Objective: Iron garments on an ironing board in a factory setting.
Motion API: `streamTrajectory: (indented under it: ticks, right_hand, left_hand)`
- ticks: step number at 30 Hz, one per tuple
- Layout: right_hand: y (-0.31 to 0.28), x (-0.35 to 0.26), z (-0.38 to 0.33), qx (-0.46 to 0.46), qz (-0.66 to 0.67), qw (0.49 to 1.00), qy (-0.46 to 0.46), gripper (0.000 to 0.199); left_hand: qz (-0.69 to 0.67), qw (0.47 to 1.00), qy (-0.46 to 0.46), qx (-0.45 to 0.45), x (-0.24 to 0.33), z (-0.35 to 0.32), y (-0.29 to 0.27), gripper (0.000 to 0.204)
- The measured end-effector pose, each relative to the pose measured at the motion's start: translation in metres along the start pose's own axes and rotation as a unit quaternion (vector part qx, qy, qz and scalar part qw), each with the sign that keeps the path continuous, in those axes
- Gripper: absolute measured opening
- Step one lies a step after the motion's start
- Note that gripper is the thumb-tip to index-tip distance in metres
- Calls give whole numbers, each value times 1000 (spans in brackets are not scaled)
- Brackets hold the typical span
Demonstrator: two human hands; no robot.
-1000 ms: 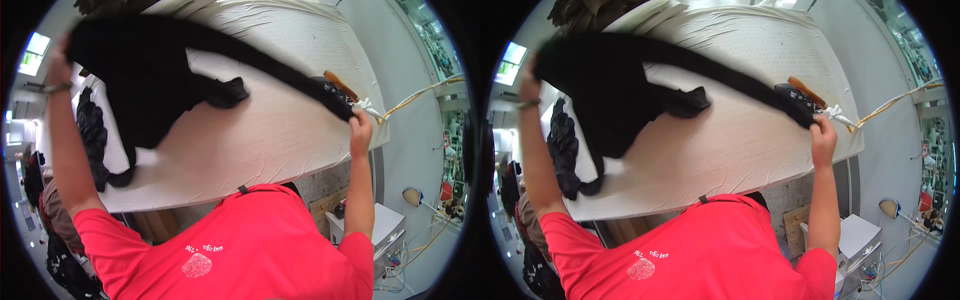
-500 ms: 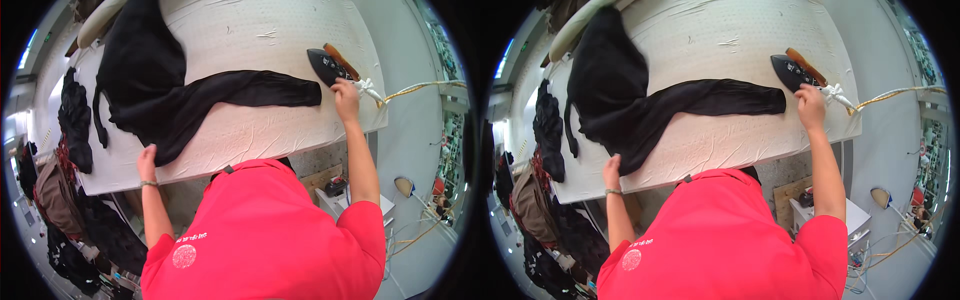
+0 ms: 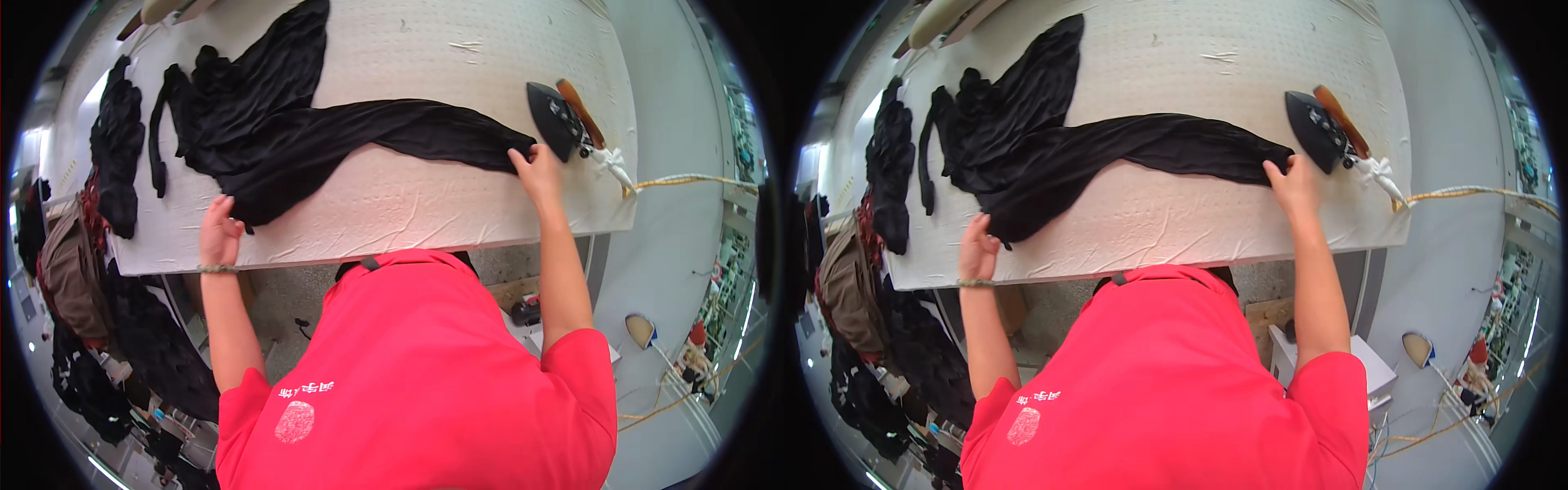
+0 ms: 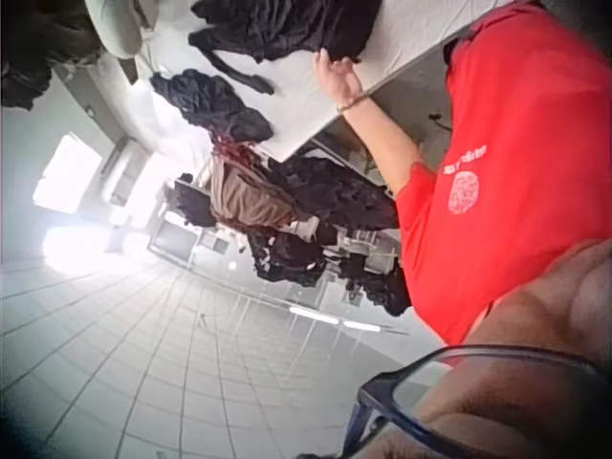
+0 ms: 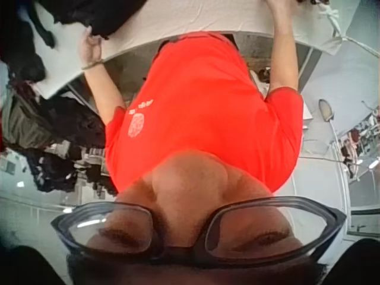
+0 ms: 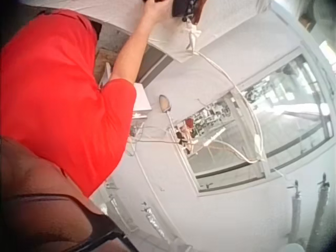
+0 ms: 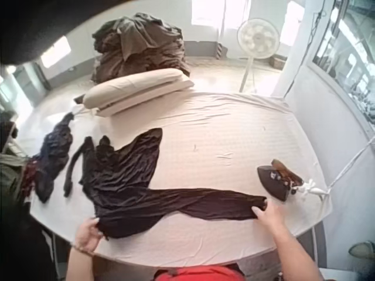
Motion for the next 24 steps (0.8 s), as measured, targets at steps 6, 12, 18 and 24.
streamTrajectory:
  ticks: [6, 12, 18, 24]
  right_hand:
    - [-3, 43, 24, -184, 357, 916, -19, 22]
    - [-8, 115, -37, -75, 65, 974, -205, 20]
    - [-37, 41, -80, -27, 20, 989, -147, 22]
    - [20, 70, -31, -316, 225, 911, 138, 22]
  left_hand:
    - [-86, 990, 60, 97, 91, -30, 62, 16]
    - [191, 977, 89, 38, 10, -19, -55, 20]
    - [82, 988, 68, 114, 9, -43, 4, 18]
    - [147, 988, 49, 7, 47, 33, -7, 20]
Point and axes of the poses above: each hand's wrist, its own z-axis towards the middle knuckle, its own y-axis out of the palm, x = y × z, the point moved 1 cm from there along z, towards the middle knuckle, and after that the axes turned 10 degrees about y, right-handed, at the moved point
